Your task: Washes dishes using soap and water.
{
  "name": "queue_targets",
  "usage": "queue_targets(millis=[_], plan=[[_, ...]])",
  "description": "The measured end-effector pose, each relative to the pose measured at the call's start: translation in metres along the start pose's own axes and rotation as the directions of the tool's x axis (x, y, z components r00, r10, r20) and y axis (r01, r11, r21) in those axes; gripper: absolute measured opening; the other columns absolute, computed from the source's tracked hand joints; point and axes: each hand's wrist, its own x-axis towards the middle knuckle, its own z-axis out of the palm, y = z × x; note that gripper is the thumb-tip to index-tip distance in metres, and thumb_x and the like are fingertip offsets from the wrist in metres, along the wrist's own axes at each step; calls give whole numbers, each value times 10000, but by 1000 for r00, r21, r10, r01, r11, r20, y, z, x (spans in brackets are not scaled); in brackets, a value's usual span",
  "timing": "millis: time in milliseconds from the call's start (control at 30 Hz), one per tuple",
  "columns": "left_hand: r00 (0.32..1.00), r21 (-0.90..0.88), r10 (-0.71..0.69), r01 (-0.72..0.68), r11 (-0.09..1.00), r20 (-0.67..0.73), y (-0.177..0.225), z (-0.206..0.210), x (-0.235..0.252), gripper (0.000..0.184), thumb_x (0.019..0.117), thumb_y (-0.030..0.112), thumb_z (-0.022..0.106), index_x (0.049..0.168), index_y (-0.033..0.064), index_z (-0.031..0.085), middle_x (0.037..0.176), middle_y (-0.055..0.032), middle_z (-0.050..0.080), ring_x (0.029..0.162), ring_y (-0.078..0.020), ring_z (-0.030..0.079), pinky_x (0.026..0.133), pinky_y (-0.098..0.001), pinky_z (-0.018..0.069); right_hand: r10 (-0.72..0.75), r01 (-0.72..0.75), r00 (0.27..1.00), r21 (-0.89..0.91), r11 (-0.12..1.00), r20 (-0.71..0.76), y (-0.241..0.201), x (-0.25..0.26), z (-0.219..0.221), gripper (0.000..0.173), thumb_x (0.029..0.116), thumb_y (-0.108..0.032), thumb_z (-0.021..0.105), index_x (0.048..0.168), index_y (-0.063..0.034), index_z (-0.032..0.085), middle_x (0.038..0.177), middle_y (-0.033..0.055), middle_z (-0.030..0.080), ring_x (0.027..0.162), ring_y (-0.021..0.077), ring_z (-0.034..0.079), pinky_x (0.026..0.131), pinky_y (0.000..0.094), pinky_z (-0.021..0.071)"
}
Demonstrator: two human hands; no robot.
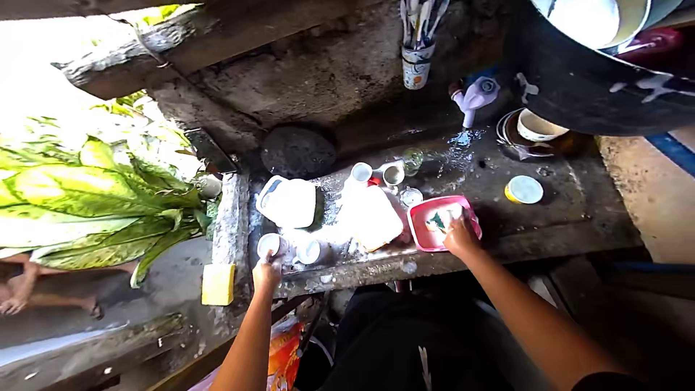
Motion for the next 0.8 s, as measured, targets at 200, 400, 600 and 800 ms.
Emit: queue_targets(millis=[200, 400, 600, 800], plan=[[987, 156, -83, 61, 986, 138, 15, 27, 17, 322, 1003, 187, 622, 1313, 116, 669, 1298, -181, 676, 1227, -387, 629, 1052, -621, 463, 236, -209, 936, -129, 969, 261, -18, 10, -5, 440, 936, -146, 630, 1313, 80, 624, 1569, 319, 378, 1495, 483, 297, 1185, 671, 270], [989, 291, 26, 18, 957, -148, 90, 12, -15, 393, 938, 149, 645, 1319, 54, 646, 1349, -305, 564, 1234, -474, 572, 1003, -618, 491, 275, -232, 865, -150, 961, 420, -16, 15, -11, 555, 901, -190, 681, 1358, 107, 574, 1589, 344, 325, 1499, 509, 272, 1155, 705, 298], [730, 278, 492, -654, 703, 475, 194, 88, -62, 780, 903, 481, 722, 1571, 201, 431, 1630, -161, 362, 1462, -360, 409, 1178, -567, 359, 262, -237, 839, -113, 965, 477, -8, 16, -13, 592, 923, -246, 674, 1377, 113, 549, 1517, 344, 430, 1451, 502, 368, 1117, 701, 354], [686, 443, 396, -710, 547, 610, 223, 144, -66, 798, 935, 103, 637, 1634, 261, 286, 1609, -309, 306, 1450, -530, 340, 1125, -655, 362, 292, -276, 847, -101, 956, 445, -9, 14, -12, 566, 913, -259, 673, 1369, 64, 580, 1501, 302, 474, 1433, 466, 411, 1102, 681, 377]])
